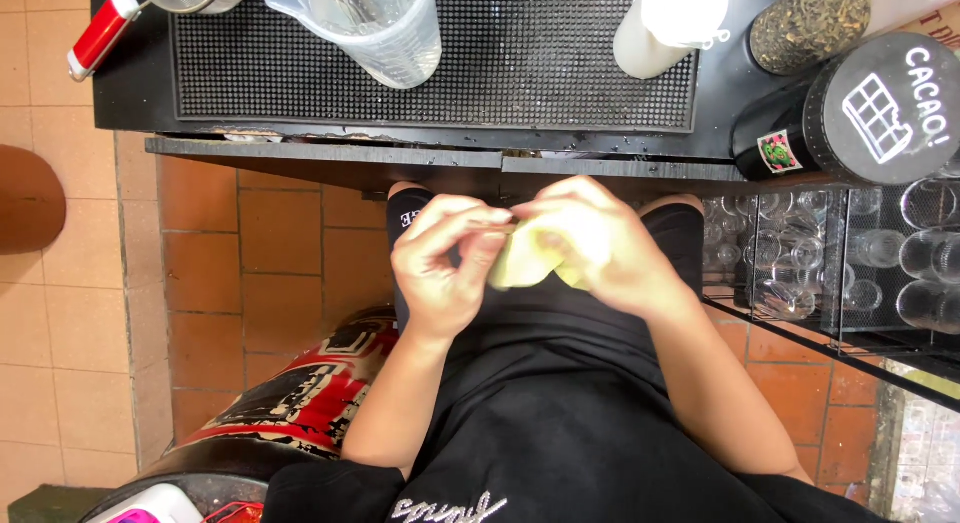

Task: Wiping a metal stirring rod or straw with a yellow cloth and rinsing it in a pitcher of water.

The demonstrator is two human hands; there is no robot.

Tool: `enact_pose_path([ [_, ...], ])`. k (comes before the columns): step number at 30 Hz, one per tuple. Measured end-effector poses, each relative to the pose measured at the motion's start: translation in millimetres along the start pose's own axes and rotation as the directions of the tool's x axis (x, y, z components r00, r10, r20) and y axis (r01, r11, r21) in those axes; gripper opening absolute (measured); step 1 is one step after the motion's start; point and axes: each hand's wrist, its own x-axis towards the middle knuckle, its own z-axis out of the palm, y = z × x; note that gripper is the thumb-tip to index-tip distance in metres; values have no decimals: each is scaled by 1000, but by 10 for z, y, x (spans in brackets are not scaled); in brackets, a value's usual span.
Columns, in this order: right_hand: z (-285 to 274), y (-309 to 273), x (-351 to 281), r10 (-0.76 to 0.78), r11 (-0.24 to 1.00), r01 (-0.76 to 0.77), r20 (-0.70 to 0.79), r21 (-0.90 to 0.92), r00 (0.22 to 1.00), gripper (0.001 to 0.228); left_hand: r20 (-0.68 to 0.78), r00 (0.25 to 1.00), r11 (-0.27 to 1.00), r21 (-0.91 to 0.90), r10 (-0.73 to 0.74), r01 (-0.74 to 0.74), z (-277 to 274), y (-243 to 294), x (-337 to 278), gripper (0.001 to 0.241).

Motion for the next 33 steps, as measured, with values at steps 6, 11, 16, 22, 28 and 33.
enact_pose_path([
  [6,72,570,-239,304,953,-222,-645,208,701,22,-29,988,929,-347,-150,130,-6,-115,-89,11],
  [11,107,205,-154,403,573,284,-566,769,719,38,130,987,995,19,-97,95,152,48,-96,9],
  [16,131,-38,-149,58,771,135,-280,622,958,21,122,992,996,83,19,-30,196,-57,-177,11],
  [22,238,-131,-86,-39,931,111,-208,347,977,40,69,997,999,-2,-47,47,155,-58,-178,10],
  [28,217,-164,-135,87,996,-86,-35,19,996,31,18,1000,997,77,3,-4,53,-83,-141,7],
  [33,265,-58,-262,181,957,-210,154,200,971,20,127,988,958,-262,-88,119,-137,-61,2,10],
])
